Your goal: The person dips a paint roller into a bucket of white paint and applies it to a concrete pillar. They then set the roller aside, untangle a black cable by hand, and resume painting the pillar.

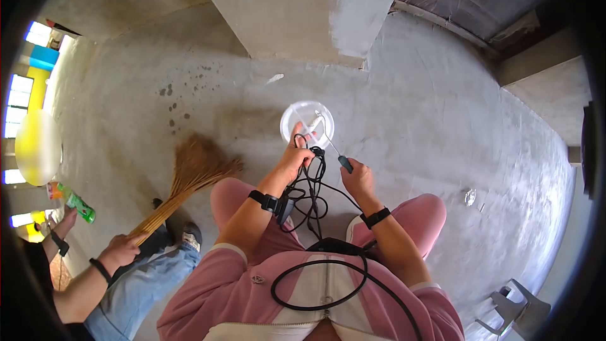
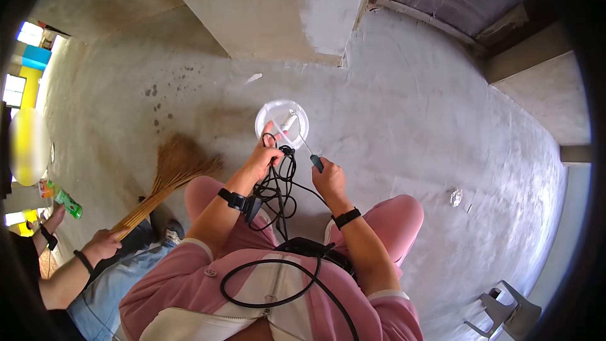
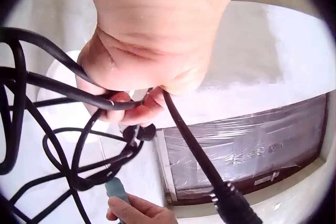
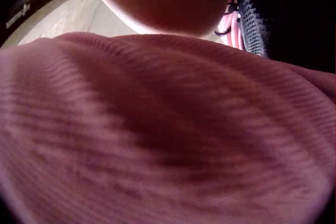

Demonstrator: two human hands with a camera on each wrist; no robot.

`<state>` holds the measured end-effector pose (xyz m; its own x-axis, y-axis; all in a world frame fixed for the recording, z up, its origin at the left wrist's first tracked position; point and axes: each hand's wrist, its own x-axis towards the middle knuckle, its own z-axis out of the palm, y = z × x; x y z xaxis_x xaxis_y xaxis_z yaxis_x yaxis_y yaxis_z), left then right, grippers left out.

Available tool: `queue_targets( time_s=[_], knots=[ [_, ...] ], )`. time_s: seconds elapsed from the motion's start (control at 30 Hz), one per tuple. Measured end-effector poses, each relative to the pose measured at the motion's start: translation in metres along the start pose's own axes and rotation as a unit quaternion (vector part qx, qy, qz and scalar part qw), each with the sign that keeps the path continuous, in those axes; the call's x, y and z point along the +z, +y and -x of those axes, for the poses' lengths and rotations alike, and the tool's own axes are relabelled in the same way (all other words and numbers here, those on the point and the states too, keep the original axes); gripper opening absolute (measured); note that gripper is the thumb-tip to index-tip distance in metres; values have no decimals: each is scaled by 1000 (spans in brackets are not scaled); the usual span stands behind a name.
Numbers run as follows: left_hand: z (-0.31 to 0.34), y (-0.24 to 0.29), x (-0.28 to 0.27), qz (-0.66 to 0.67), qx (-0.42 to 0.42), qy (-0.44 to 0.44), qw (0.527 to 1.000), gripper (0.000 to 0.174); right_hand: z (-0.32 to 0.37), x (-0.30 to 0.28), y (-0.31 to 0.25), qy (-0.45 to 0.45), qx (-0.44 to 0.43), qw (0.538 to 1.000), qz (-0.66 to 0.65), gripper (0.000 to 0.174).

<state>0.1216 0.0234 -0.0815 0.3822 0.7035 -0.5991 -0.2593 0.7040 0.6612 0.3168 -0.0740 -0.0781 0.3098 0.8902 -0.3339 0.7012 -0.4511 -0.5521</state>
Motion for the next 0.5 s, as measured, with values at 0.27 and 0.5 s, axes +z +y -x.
queue_targets(
  time_s=[0.27, 0.5],
  knots=[
    [-7, -17, -17, -287, 100, 98, 948, 92, -13, 18, -4, 6, -17, 1000, 26, 15],
    [-11, 28, 12, -608, -14, 55, 792, 75, -24, 20, -14, 18, -36, 998, 40, 18]
  ],
)
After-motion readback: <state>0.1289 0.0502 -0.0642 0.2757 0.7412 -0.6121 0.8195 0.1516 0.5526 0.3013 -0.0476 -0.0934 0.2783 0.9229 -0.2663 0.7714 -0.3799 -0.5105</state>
